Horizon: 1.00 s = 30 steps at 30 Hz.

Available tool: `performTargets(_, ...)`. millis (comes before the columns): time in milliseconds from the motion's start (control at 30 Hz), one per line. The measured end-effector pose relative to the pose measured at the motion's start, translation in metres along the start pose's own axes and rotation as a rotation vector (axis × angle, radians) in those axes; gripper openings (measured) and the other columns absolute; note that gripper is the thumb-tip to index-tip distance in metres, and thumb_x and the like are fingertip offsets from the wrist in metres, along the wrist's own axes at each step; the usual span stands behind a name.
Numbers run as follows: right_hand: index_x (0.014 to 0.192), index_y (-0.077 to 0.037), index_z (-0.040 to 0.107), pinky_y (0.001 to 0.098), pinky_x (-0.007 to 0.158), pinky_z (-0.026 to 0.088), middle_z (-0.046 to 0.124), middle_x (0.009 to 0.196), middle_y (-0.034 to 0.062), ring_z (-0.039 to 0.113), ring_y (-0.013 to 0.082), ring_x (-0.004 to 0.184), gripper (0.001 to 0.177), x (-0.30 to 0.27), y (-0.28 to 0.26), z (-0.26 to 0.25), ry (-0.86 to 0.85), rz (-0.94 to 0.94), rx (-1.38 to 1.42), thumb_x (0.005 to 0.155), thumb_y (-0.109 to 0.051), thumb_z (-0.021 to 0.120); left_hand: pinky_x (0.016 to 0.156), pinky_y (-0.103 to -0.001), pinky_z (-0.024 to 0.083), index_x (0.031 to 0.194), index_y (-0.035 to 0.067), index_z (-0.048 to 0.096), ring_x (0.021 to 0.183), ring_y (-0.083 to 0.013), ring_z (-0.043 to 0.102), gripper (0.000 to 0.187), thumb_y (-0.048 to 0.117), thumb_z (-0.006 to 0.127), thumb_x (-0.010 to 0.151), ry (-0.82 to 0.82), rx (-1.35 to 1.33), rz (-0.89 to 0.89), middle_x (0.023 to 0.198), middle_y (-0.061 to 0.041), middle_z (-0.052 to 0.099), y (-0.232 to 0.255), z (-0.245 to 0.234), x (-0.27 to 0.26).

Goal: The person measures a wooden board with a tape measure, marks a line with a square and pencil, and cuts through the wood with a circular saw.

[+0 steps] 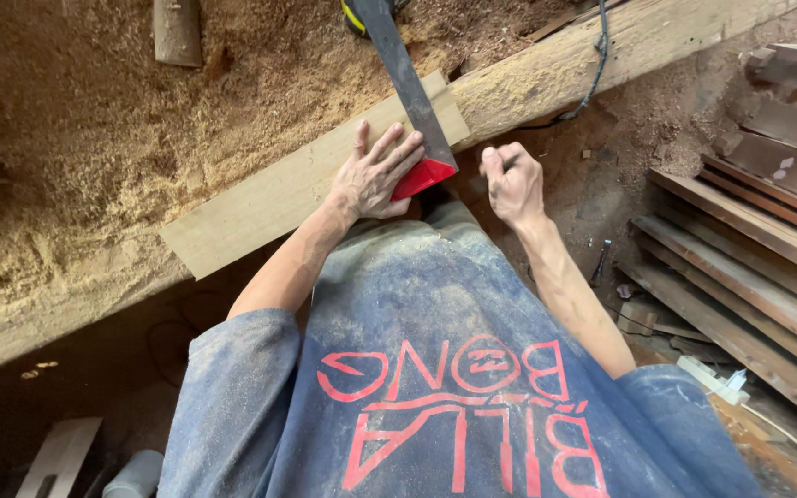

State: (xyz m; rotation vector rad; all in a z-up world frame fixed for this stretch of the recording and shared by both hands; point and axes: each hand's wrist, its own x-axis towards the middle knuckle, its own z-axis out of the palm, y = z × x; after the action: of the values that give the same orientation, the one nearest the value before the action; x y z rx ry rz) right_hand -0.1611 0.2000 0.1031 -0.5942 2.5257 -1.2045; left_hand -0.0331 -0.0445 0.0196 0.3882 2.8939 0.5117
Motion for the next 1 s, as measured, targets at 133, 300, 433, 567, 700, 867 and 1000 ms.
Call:
performTargets(133, 0.076, -0.008, 0.055, 0.0282, 0.044, 0.041, 0.054, 0.061, -0.0011, 0.050, 0.0110, 0.052, 0.033, -0.004, -0.001, 0.035, -0.111, 0.610, 0.281, 0.100, -0.025, 0.070, 0.121, -0.067, 0.001, 0.162, 0.017, 0.030, 0.157, -0.0289, 0.016, 0.103, 0.065, 0.063, 0.077, -0.068, 0.046, -0.045, 0.171, -0.003, 0.020, 0.006, -0.003, 0.005)
performTargets(300, 0.071, -0.005, 0.048, 0.0230, 0.054, 0.045, 0.050, 0.064, -0.0046, 0.045, 0.0042, 0.061, 0.040, -0.010, -0.020, 0.066, -0.018, 0.219, 0.336, 0.091, -0.010, 0.082, 0.119, -0.056, 0.031, 0.157, 0.011, 0.040, 0.145, -0.0282, 0.039, 0.081, 0.025, 0.071, 0.083, 0.227, 0.004, -0.113, 0.160, -0.010, 0.038, 0.046, 0.007, -0.003)
performTargets(433, 0.080, -0.005, 0.060, 0.0242, 0.054, 0.043, 0.052, 0.067, -0.0039, 0.044, 0.0044, 0.062, 0.025, -0.029, -0.072, 0.042, 0.003, 0.158, 0.361, 0.091, -0.015, 0.080, 0.098, -0.041, 0.053, 0.144, 0.010, 0.051, 0.117, -0.0273, 0.055, 0.066, 0.000, 0.074, 0.084, 0.706, -0.335, -0.081, 0.132, -0.009, 0.051, 0.058, -0.003, -0.010)
performTargets(567, 0.077, -0.009, 0.052, 0.0257, 0.058, 0.047, 0.062, 0.083, 0.0009, 0.057, 0.0093, 0.077, 0.037, -0.031, -0.097, 0.013, 0.016, -0.097, 0.421, 0.098, -0.028, 0.076, 0.083, -0.033, 0.056, 0.136, 0.007, 0.055, 0.110, -0.0215, 0.056, 0.058, -0.007, 0.081, 0.085, 0.980, -0.379, 0.023, 0.121, -0.011, 0.051, 0.038, -0.036, -0.013)
performTargets(700, 0.087, -0.010, 0.067, 0.0214, 0.042, 0.052, 0.064, 0.074, -0.0009, 0.063, 0.0036, 0.058, 0.033, -0.025, -0.064, 0.008, 0.137, -0.010, 0.387, 0.101, -0.040, 0.065, 0.068, -0.033, 0.057, 0.121, 0.004, 0.066, 0.080, -0.0192, 0.067, 0.035, 0.001, 0.083, 0.091, 1.131, -0.364, -0.368, 0.091, -0.010, 0.068, 0.000, -0.085, -0.029)
performTargets(867, 0.068, -0.011, 0.058, 0.0221, 0.037, 0.034, 0.055, 0.059, -0.0012, 0.047, 0.0050, 0.045, 0.040, -0.052, -0.024, -0.008, 0.439, 0.477, 0.495, 0.096, -0.035, 0.075, 0.063, -0.030, 0.060, 0.121, 0.002, 0.067, 0.071, -0.0123, 0.071, 0.027, 0.013, 0.069, 0.096, 0.641, -1.035, -0.631, 0.087, -0.008, 0.074, -0.077, -0.128, -0.010)
performTargets(1000, 0.070, -0.008, 0.052, 0.0216, 0.040, 0.030, 0.051, 0.062, -0.0033, 0.040, 0.0032, 0.047, 0.044, -0.057, 0.000, -0.001, 0.579, 0.507, 0.611, 0.096, -0.027, 0.081, 0.066, -0.029, 0.061, 0.117, 0.002, 0.073, 0.072, -0.0104, 0.071, 0.028, 0.017, 0.074, 0.094, 0.251, -1.166, -0.654, 0.090, -0.007, 0.076, -0.112, -0.109, 0.022)
